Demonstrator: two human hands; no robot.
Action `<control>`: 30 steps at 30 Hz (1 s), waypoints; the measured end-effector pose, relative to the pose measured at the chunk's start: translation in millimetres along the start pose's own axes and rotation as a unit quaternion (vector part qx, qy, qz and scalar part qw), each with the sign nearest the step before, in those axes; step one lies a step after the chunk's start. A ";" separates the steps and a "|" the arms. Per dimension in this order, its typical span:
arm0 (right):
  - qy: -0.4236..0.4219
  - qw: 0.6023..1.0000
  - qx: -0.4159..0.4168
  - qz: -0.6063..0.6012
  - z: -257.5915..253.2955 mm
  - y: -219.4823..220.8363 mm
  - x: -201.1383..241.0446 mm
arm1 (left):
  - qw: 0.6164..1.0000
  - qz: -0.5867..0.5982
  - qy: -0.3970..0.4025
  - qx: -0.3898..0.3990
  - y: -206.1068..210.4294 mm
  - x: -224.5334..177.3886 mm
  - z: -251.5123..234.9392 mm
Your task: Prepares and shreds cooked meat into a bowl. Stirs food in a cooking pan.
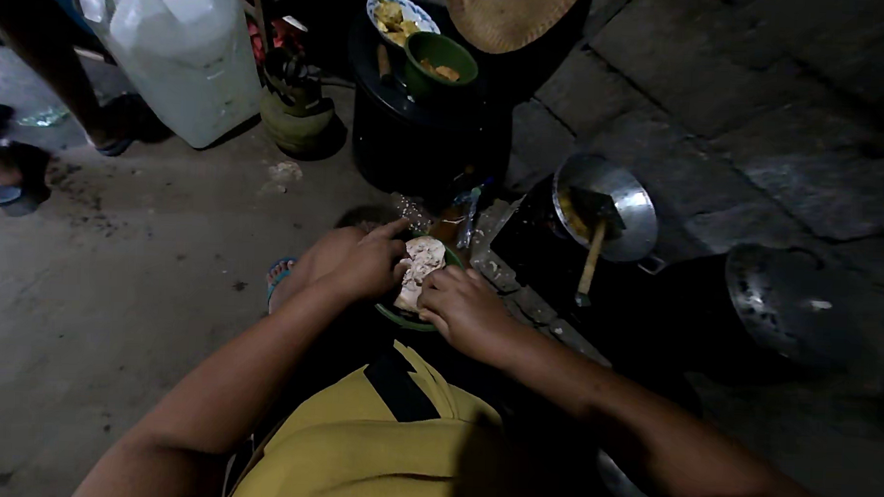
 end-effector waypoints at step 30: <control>-0.001 0.990 0.018 -0.140 14.7 -17.3 -38.9 | 0.999 -0.003 -0.032 -0.043 -3.2 8.0 4.4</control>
Point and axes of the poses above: each hand's wrist, its own z-axis away from the middle knuckle, its own y-axis out of the palm, x = y × z, the point moved 10 cm from there along -z, towards the middle knuckle, and after that the axes turned 1 degree about -x, right-handed, at the moved point
